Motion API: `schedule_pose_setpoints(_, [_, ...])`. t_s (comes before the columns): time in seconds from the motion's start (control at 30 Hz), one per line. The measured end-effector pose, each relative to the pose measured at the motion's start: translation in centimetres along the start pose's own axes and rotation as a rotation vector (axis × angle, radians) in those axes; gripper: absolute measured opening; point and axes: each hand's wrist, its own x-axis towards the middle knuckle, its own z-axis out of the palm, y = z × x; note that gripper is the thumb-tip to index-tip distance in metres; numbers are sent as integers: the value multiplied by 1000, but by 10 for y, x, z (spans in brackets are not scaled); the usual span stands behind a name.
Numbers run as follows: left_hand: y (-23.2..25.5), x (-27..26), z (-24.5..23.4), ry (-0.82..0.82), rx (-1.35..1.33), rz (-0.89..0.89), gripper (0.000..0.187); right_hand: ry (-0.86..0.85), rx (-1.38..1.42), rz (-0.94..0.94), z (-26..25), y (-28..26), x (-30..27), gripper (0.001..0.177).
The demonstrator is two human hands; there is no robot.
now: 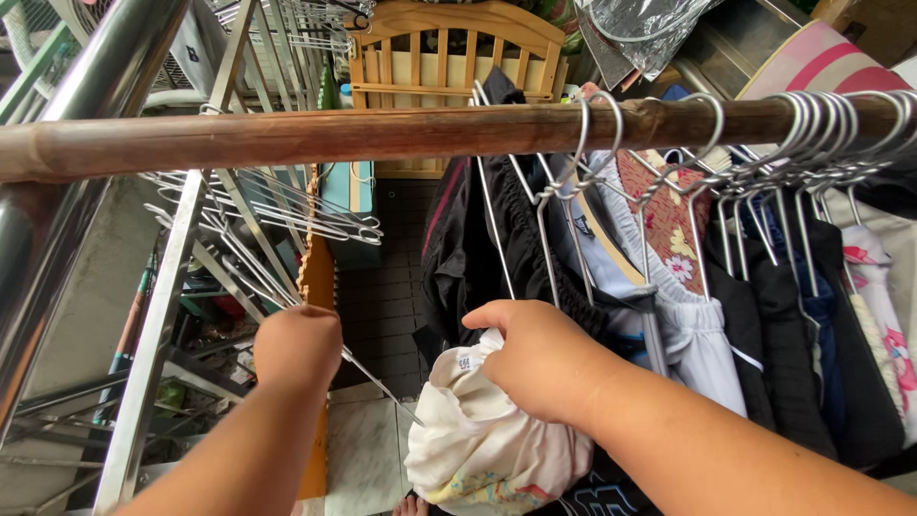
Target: The person hangs various garments, including shorts and underwear, onto a clothes rack using hangers. They retrieve items from a red basin, place them on hangers, and hang them on the rack.
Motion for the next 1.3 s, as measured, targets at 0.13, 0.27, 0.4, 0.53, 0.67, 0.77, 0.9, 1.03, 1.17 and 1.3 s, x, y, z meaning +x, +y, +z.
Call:
schedule_pose_setpoints(0.13, [-18, -50, 3, 91, -9, 102, 27, 17, 152, -44, 1, 22, -17, 51])
schedule_pose_setpoints(0.27, [-30, -100, -1, 31, -26, 29, 29, -33, 280, 10, 4, 37, -55, 47])
schedule_pose_setpoints(0.4, [-41, -143, -5, -70, -284, -147, 29, -37, 306, 25, 6, 53, -100, 46])
schedule_pose_setpoints(0.53, [-52, -174, -9, -91, -798, -288, 29, -35, 293, -24, 9, 76, -141, 45])
schedule_pose_setpoints(0.67, [-55, -191, -20, -108, -865, -259, 16, -32, 351, -52, 16, 105, -177, 44])
schedule_pose_setpoints(0.77, [-48, -200, -22, -78, -888, -309, 12, -46, 409, -84, 21, 118, -199, 42])
schedule_pose_setpoints(0.9, [-58, -211, -6, -155, -838, -316, 20, -49, 333, -34, 16, 121, -216, 45])
schedule_pose_setpoints(1.03, [-75, -207, 15, -169, -682, -433, 16, -23, 306, 63, 8, 107, -214, 45])
schedule_pose_setpoints(1.17, [-115, -210, 15, -204, -491, -515, 12, -37, 369, 131, 9, 98, -212, 43])
schedule_pose_setpoints(1.3, [-140, -195, 7, -164, -492, -495, 13, -48, 415, 46, 7, 108, -213, 43])
